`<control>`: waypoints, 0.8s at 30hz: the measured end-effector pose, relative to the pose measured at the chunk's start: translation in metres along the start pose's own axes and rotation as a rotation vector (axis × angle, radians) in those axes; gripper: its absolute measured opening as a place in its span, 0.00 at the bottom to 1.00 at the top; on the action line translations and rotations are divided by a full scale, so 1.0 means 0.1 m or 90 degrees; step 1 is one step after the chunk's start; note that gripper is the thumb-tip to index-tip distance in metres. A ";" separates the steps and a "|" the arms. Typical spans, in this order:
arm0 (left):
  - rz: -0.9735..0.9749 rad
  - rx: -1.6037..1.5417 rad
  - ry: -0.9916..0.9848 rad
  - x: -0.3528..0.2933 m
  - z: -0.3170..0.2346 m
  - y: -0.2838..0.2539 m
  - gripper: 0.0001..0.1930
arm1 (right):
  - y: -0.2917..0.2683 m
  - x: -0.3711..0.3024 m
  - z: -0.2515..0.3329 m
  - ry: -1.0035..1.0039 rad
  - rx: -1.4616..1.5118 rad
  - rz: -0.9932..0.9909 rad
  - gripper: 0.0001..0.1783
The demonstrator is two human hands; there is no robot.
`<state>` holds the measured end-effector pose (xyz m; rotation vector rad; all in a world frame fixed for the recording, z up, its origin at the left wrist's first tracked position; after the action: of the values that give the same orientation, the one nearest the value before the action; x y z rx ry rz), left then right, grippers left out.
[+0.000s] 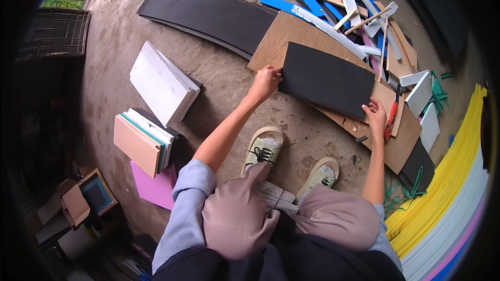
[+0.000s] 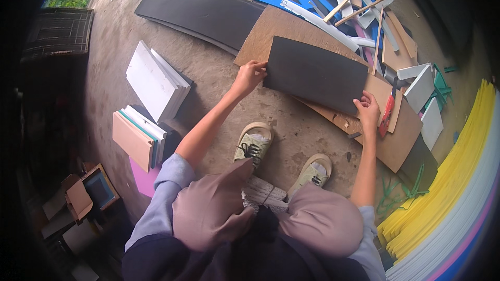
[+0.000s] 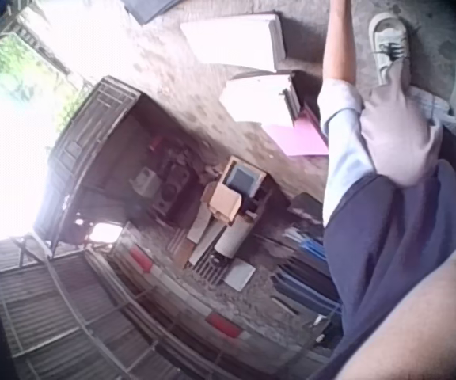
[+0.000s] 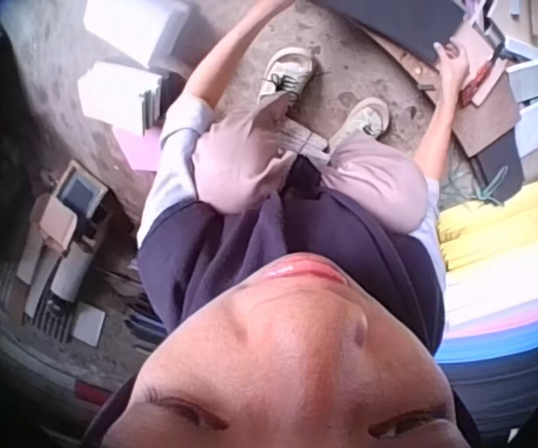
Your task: The person sits on the floor and repeatedly cuts rectangular pieces from black and brown cardboard sheets using a red utility knife. They align the sheets, cut along the edges, and stack the finished pieces.
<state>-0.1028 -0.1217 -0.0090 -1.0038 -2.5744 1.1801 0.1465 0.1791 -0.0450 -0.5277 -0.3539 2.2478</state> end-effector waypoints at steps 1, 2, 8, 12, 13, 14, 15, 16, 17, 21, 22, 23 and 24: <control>0.015 0.015 0.007 -0.02 -0.05 0.05 0.17 | -0.08 0.03 -0.05 0.003 0.005 0.013 0.24; 0.020 0.012 0.001 -0.03 -0.06 0.10 0.17 | -0.11 0.03 -0.08 0.008 0.012 0.024 0.25; 0.097 0.044 0.114 0.11 -0.02 0.24 0.37 | -0.11 0.06 -0.10 0.011 0.039 0.052 0.25; 0.378 -0.017 0.037 0.28 -0.03 0.43 0.48 | -0.15 0.08 -0.12 0.029 0.050 0.067 0.25; 0.454 -0.061 -0.018 0.26 0.00 0.47 0.50 | -0.15 0.08 -0.12 0.035 0.048 0.069 0.25; 0.464 -0.042 -0.025 0.28 0.02 0.48 0.51 | -0.14 0.08 -0.11 0.036 0.057 0.074 0.25; 0.473 -0.023 -0.033 0.29 0.01 0.48 0.52 | -0.13 0.08 -0.10 0.036 0.065 0.079 0.25; 0.484 -0.004 -0.040 0.28 0.04 0.50 0.52 | -0.12 0.07 -0.09 0.039 0.074 0.084 0.25; 0.476 -0.002 -0.032 0.28 0.04 0.50 0.52 | -0.11 0.06 -0.08 0.042 0.083 0.089 0.25; 0.382 0.081 0.052 0.28 0.12 0.47 0.51 | -0.05 0.03 -0.05 0.061 0.097 0.097 0.25; 0.347 0.118 0.090 0.29 0.06 0.45 0.50 | -0.08 0.03 -0.07 0.069 0.091 0.090 0.25; 0.350 0.139 0.083 0.28 0.06 0.46 0.50 | -0.09 0.02 -0.08 0.065 0.082 0.095 0.25; 0.352 0.161 0.077 0.28 0.05 0.47 0.50 | -0.09 0.02 -0.09 0.061 0.074 0.101 0.26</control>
<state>-0.1020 -0.0850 -0.0501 -1.7199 -2.0412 1.4552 0.1552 0.1874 -0.0497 -0.6180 -0.1351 2.3681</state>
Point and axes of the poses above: each hand's wrist, its own x-axis towards the middle knuckle, its own y-axis out of the palm, z = x × y, the point moved 10 cm from there along x, towards the middle knuckle, and after that the axes turned 9 degrees about x, right-handed, at the moved point
